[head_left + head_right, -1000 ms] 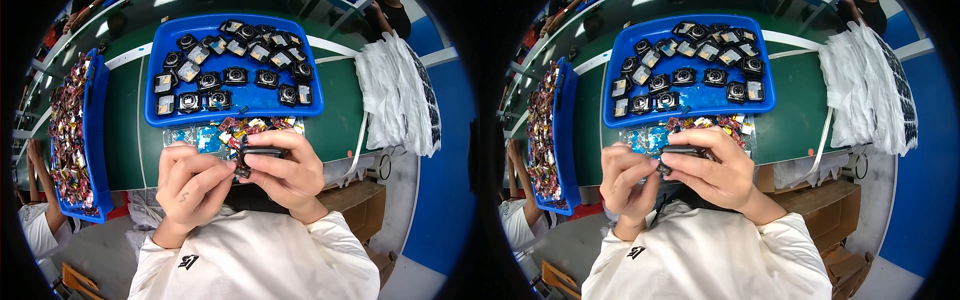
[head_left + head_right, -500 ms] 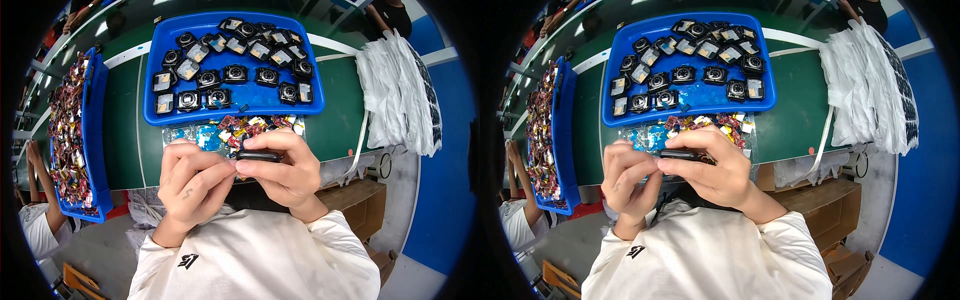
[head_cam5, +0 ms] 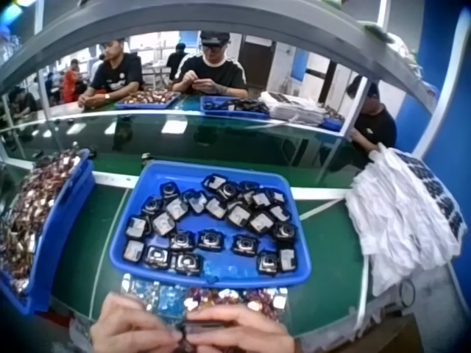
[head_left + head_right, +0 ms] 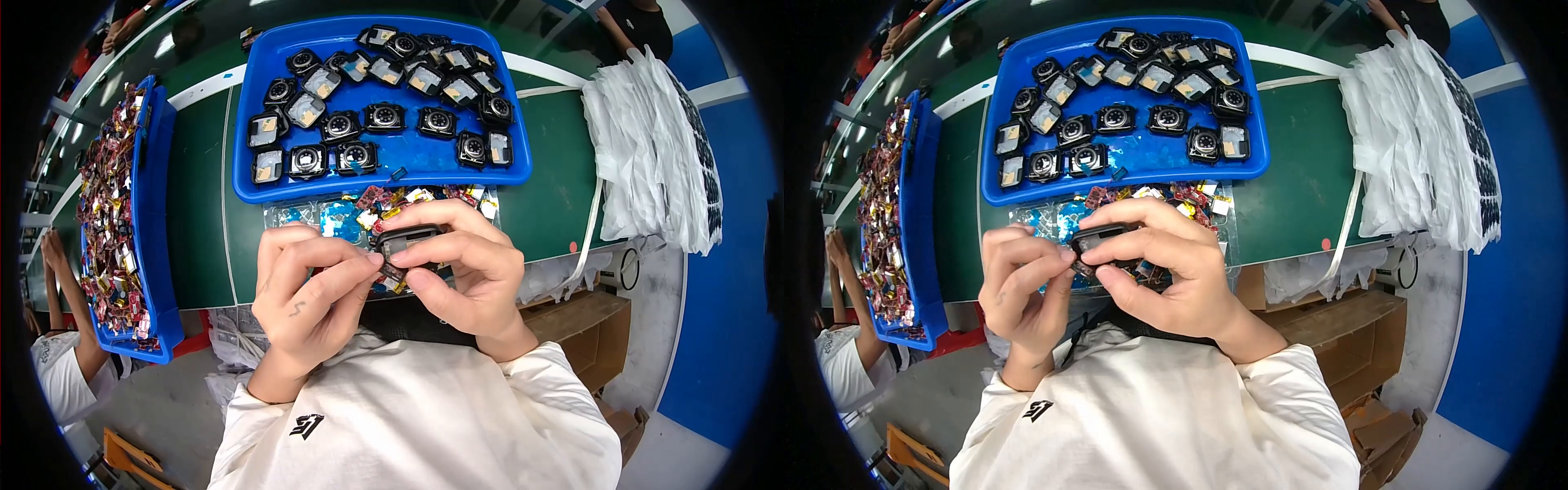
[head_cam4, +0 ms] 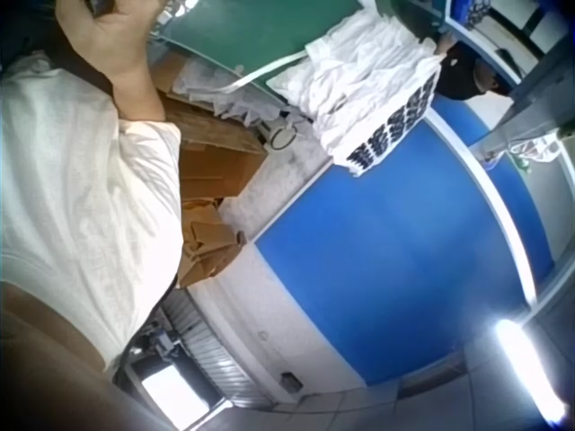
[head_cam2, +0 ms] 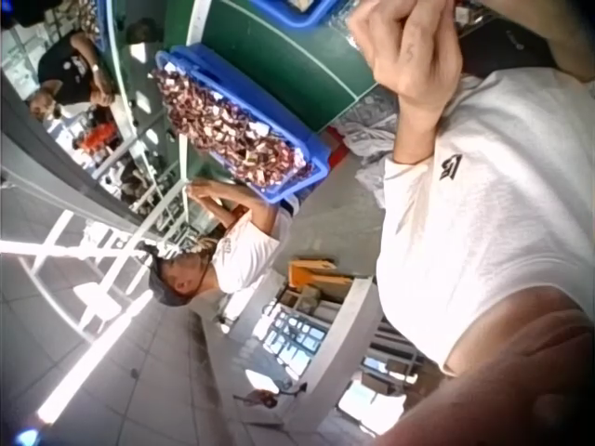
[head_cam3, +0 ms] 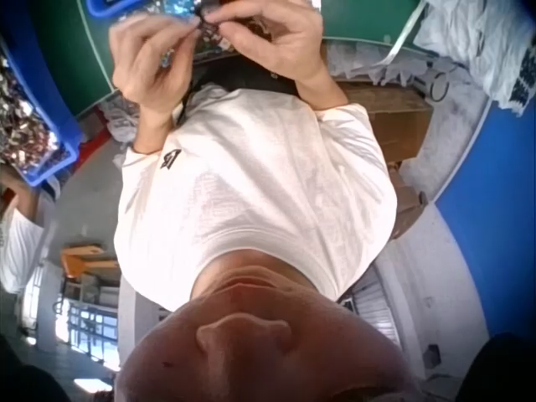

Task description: Manually assemble small electronic watch or tracker components on a production line.

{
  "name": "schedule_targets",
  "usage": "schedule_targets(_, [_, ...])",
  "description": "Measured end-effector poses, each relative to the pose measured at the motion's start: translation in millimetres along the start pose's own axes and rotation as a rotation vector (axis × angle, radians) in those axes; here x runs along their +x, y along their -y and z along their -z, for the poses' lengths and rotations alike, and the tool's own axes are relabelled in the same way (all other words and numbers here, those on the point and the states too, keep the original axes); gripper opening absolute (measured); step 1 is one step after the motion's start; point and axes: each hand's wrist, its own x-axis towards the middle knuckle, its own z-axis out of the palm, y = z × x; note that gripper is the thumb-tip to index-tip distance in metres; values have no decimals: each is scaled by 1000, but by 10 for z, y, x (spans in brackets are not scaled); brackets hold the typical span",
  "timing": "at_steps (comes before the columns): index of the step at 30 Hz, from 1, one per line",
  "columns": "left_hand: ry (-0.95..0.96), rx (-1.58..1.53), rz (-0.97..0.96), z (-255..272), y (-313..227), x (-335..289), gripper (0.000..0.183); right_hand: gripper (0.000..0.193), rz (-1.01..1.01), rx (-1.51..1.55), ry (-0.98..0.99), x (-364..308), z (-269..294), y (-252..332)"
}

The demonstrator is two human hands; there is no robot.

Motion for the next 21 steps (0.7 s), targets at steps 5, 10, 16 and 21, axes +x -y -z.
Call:
schedule_targets(5, [81,-3,-73,28,37,27,31,14,-45,-32,40,1,68,28])
schedule_targets(10, [119,28,-114,52,48,59,31,11,-60,-67,56,12,61,77])
schedule_targets(16, [135,104,-202,37,69,56,31,14,11,-183,27,5,40,45])
schedule_targets(21, [219,141,-250,58,83,66,34,13,-23,-295,32,-11,20,59])
